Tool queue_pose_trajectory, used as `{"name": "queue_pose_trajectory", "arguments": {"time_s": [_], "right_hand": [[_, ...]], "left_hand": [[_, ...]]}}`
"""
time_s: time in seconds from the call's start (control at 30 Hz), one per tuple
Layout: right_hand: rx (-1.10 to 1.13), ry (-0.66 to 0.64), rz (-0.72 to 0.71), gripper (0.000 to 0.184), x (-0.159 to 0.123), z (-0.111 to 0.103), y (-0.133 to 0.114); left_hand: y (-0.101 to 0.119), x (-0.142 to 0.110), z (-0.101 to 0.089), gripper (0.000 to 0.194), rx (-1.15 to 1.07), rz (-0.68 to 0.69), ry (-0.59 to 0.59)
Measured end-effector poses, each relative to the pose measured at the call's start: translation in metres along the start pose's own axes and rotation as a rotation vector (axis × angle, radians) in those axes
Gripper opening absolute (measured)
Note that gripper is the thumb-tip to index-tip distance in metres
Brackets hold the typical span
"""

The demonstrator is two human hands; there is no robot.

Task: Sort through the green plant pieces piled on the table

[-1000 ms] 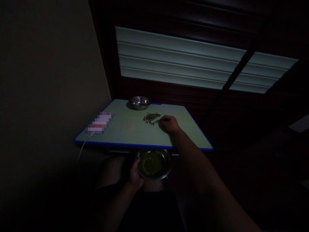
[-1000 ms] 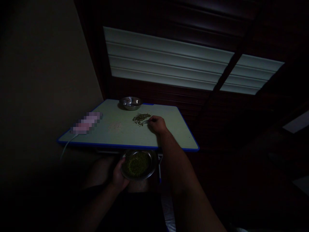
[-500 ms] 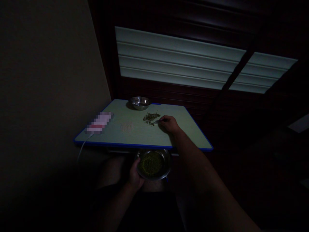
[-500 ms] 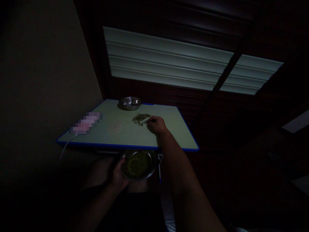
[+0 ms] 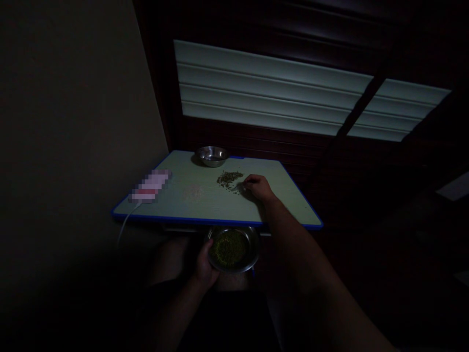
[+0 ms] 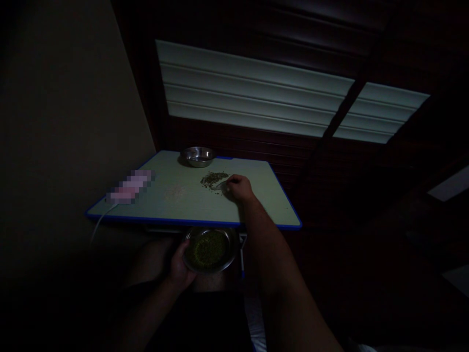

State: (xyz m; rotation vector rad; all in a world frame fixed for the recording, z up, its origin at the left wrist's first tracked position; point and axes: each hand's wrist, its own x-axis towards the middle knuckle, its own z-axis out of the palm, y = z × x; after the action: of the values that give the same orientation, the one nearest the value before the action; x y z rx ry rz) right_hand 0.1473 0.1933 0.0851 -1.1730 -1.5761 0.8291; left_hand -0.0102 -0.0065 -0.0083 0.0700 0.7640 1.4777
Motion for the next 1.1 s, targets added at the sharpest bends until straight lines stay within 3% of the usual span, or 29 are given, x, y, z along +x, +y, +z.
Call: {"name": "queue_pose_trajectory", "arguments": {"time_s": [0.17, 0.4, 0.6, 0.83, 1.1], "right_hand": [[-0.037, 0.125, 0.0, 0.013, 0.004, -0.002, 0.004], [-0.218, 0.198, 0.05, 0.02, 0.004, -0.005, 0.008], [-0.371, 0.143, 0.065, 0.019, 0.001, -0.004, 0.002], [-0.327, 0.009, 0.077, 0.022, -0.001, -0.002, 0.002], [-0.324, -0.047, 0.058, 0.023, -0.004, -0.002, -0.006]], "left_hand": [[0.0, -0.001, 0.001, 0.026, 0.005, -0.008, -0.006], [0.0, 0.001, -0.001, 0.026, -0.002, -0.01, 0.008], [0.0, 0.001, -0.001, 0.026, 0.008, -0.02, 0.018], [-0.001, 0.002, -0.001, 0.025, -0.017, 0.001, 0.009], [-0.002, 0.002, -0.002, 0.027, -0.009, -0.009, -0.004]]}}
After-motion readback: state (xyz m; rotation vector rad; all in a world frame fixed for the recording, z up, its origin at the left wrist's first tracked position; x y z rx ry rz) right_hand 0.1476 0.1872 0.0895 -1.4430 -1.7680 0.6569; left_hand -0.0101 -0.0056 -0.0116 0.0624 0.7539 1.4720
